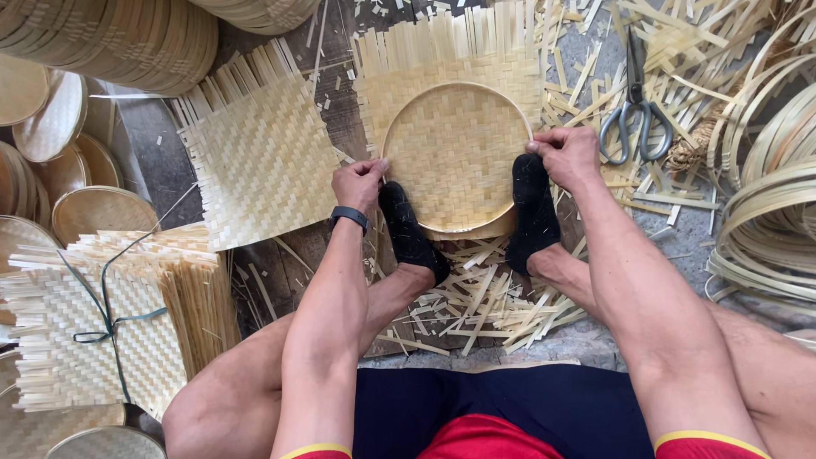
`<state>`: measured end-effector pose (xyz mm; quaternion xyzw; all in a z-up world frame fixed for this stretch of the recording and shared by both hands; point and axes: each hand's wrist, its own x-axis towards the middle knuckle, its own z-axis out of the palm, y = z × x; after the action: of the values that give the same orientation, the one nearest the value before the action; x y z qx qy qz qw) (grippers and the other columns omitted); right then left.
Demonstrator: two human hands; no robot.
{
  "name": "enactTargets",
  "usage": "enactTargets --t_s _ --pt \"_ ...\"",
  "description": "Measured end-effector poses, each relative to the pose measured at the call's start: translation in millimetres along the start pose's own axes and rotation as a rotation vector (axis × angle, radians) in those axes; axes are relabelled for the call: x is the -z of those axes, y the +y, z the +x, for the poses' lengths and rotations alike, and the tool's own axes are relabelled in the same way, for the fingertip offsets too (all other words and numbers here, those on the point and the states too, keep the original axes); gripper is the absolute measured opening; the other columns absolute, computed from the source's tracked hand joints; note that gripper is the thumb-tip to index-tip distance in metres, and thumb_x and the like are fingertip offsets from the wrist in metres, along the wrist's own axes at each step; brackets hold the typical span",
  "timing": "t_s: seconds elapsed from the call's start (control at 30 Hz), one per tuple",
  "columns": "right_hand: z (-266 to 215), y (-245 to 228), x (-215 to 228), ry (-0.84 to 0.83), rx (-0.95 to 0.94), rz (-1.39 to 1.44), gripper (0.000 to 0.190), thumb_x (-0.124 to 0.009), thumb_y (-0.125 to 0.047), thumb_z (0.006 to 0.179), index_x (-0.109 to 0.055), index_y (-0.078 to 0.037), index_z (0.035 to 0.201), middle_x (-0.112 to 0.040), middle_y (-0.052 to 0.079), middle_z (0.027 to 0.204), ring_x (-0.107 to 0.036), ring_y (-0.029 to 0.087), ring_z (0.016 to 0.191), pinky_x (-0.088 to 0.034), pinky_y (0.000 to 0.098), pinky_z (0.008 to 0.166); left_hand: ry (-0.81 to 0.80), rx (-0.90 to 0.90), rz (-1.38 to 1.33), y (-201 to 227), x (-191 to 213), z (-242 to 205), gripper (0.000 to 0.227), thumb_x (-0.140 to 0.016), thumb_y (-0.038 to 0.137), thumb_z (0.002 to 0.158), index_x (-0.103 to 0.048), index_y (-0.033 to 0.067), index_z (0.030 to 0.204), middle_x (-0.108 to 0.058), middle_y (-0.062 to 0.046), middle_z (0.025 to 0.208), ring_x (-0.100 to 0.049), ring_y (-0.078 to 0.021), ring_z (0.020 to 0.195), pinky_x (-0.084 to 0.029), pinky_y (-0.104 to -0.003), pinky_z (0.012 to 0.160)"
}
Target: The person constructs bamboo trays by weaving strips onto circular frames, trimming excess material with shears, and assembling the components by hand.
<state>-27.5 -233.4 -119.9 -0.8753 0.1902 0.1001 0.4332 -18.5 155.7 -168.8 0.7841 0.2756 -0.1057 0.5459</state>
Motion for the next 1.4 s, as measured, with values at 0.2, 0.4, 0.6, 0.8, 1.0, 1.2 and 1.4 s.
enactTargets --t_s 0.2,0.4,0.6,0.8,1.0,1.2,1.4 --pt "-5 -2 -4 0.05 0.032 0.024 0.015 -0.085 -0.015 0.087 -0.082 -0.009 0.101 -0.078 0.007 0.084 -0.069 0.011 0.071 -0.055 0.0267 0.066 0.09 -0.066 0.104 7 -3 -6 0.019 -0.089 0.013 0.076 -0.083 0.0016 0.091 -0.078 -0.005 0.074 -0.069 -0.0088 0.062 -0.056 -0.024 0.06" --pt "-9 -20 0 0.075 0.064 -0.065 0.017 -0.084 -0.021 0.09 -0.082 -0.01 0.103 -0.078 0.01 0.088 -0.07 0.015 0.076 -0.056 0.0312 0.073 0.001 0.026 -0.005 13 3 -2 0.019 -0.089 0.012 0.076 -0.082 0.0018 0.089 -0.077 -0.005 0.075 -0.069 -0.0103 0.062 -0.059 -0.025 0.06" --pt "-59 -96 -43 -0.392 0.667 -1.116 0.095 -0.035 -0.08 0.104 -0.029 0.0 0.155 -0.031 0.026 0.16 -0.031 0.036 0.147 -0.023 0.0472 0.122 0.084 -0.334 0.609 75 -13 -9 0.031 -0.08 0.028 0.083 -0.077 0.0179 0.112 -0.067 -0.009 0.123 -0.058 -0.0258 0.117 -0.049 -0.043 0.103" --pt "-106 -78 -103 -0.177 0.982 -0.828 0.08 -0.057 -0.056 0.091 -0.043 -0.008 0.153 -0.039 0.024 0.156 -0.031 0.046 0.147 -0.016 0.0721 0.116 -0.057 -1.13 0.639 120 -80 33 0.042 -0.067 0.045 0.098 -0.075 0.0142 0.126 -0.059 -0.015 0.143 -0.047 -0.0377 0.132 -0.041 -0.049 0.107" --pt "-97 -55 -118 0.034 1.083 -0.752 0.068 -0.064 -0.048 0.095 -0.049 -0.011 0.15 -0.046 0.019 0.151 -0.039 0.039 0.145 -0.026 0.0673 0.118 -0.057 -0.86 0.464 111 -94 46 0.03 -0.068 0.043 0.097 -0.079 0.0177 0.11 -0.072 -0.005 0.125 -0.064 -0.0281 0.119 -0.055 -0.039 0.096" --pt "-100 -59 -109 -0.032 1.046 -0.744 0.075 -0.064 -0.054 0.088 -0.051 -0.014 0.15 -0.048 0.015 0.152 -0.042 0.035 0.144 -0.028 0.0619 0.118 -0.04 -0.804 0.47 124 -91 34 0.027 -0.069 0.042 0.096 -0.079 0.0202 0.108 -0.073 0.0 0.12 -0.067 -0.0238 0.111 -0.057 -0.037 0.089" --pt "-92 -50 -112 0.046 1.121 -0.731 0.075 -0.066 -0.057 0.093 -0.052 -0.012 0.151 -0.046 0.015 0.153 -0.038 0.035 0.147 -0.026 0.0599 0.12 -0.025 -0.744 0.464 123 -92 35 0.029 -0.068 0.045 0.095 -0.081 0.0206 0.105 -0.074 0.001 0.118 -0.068 -0.0225 0.107 -0.057 -0.037 0.088"
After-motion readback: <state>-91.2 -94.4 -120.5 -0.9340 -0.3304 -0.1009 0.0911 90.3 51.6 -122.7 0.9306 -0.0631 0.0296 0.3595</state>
